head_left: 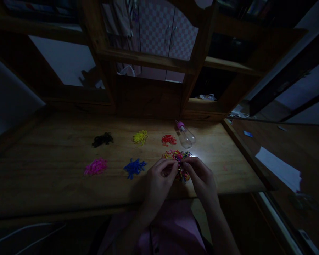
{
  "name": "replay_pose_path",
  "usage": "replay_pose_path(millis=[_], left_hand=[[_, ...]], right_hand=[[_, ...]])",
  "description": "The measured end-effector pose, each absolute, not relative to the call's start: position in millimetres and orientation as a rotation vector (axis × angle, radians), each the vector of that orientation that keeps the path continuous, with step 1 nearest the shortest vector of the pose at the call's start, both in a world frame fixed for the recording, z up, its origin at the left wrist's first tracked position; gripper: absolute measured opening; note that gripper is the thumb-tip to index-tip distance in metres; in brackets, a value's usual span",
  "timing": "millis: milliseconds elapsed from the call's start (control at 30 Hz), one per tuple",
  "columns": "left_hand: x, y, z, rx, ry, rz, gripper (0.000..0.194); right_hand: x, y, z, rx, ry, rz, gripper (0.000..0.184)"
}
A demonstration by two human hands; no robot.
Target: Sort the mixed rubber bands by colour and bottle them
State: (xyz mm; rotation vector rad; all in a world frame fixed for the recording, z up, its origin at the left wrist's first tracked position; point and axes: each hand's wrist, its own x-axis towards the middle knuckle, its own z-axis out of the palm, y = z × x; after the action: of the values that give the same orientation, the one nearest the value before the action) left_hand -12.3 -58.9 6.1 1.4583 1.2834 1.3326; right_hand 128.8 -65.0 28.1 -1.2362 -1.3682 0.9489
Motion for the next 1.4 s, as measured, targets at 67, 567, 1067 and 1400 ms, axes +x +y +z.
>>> replay_pose_path(millis=[67,567,1067,1400], left_hand=[[-11.6,-60.4,5.7,1.557,1.369,1.364,0.011],[-10.1,-64.1,10.3,1.551,1.370,1.391,0.012],[-11.1,-65.1,9.9,1.555,1.323,1.294,0.008],[-15.4,-59.8,12.1,1.669,1.370,1.271,0.011]], right_hand=[[126.2,-67.8,27.3,-1.262,-1.354,0.947,0.011],[131.4,-81.2,25.4,-1.313,-1.090,0.903,0.012],[126.1,-80.1,15.5,-1.201,-1.171,1.051,0.030],[131.2,-77.8,14.4,-1.352,-1.176,0.977,0.013]])
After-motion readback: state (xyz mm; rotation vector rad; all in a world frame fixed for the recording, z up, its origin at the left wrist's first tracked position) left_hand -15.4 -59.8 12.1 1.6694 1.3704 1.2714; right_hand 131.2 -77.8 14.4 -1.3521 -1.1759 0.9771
